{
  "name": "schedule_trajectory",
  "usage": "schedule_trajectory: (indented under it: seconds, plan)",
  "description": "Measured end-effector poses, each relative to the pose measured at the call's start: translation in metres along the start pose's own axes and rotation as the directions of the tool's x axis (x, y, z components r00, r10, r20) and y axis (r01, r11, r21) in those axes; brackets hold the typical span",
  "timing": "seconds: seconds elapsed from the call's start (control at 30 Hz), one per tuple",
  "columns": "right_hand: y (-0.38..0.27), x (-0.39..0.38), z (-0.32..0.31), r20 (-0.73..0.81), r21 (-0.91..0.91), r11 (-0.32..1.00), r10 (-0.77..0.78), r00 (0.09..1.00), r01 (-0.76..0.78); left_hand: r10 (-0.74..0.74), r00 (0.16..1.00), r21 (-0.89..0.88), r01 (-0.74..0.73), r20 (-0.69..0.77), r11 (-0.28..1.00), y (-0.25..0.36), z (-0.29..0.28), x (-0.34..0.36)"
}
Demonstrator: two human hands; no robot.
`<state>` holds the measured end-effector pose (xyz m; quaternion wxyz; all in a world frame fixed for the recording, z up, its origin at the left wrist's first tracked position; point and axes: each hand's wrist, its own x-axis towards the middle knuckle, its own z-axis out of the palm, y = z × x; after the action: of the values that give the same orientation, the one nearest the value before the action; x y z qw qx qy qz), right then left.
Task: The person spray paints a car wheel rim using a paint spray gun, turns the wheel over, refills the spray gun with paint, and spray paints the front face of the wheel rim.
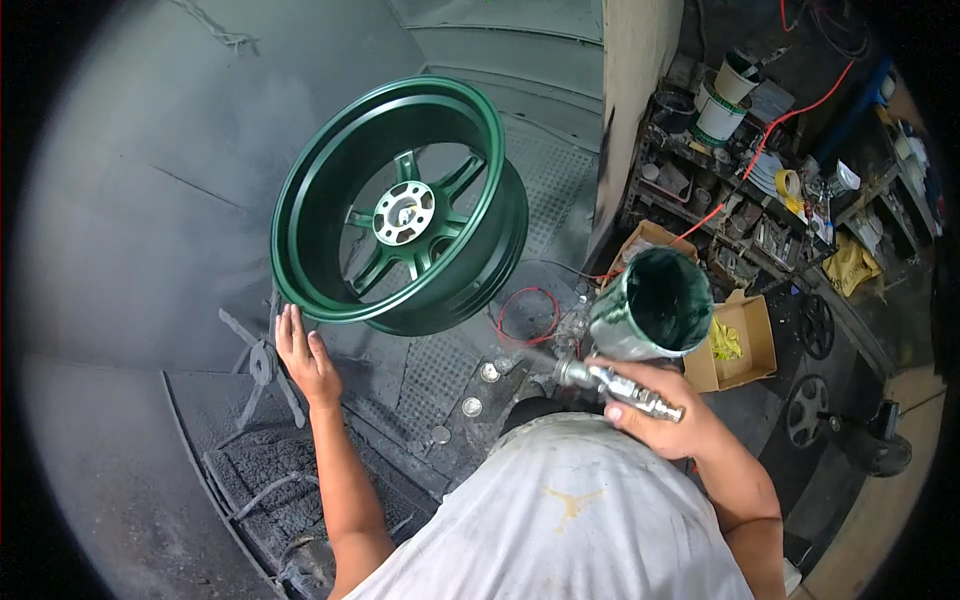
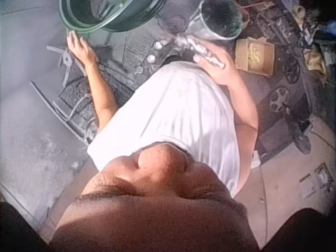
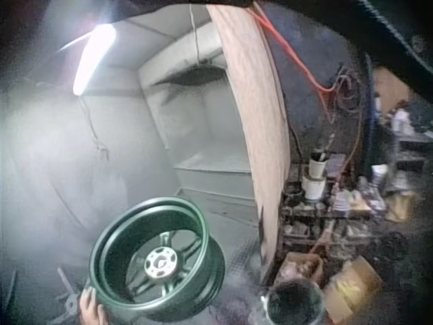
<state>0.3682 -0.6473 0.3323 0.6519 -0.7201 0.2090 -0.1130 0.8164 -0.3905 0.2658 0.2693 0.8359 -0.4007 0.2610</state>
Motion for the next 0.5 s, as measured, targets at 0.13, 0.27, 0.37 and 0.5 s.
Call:
schedule_trajectory:
  seconds: [0.13, 0.27, 0.37, 0.5]
  plan:
    - [0.005, 0.016, -0.017, -0.283, -0.268, 0.959, -0.166, 0.945, 0.089, 0.160, 0.986, -0.056, -0.157, 0.050, 0.986, 0.042, -0.002, -0.013]
    - [0.011, 0.031, -0.029, -0.444, -0.203, 0.978, -0.125, 0.887, 0.036, 0.207, 0.976, -0.170, -0.194, 0.066, 0.966, 0.087, 0.002, -0.021]
    - [0.012, 0.032, -0.026, -0.393, -0.091, 0.996, -0.014, 0.919, -0.024, 0.257, 0.963, -0.157, -0.242, 0.082, 0.957, 0.105, 0.003, -0.019]
    - [0.019, 0.013, 0.002, -0.071, -0.001, 0.994, 0.108, 0.992, -0.108, 0.193, 0.980, -0.155, -0.183, 0.051, 0.971, 0.095, 0.007, -0.024]
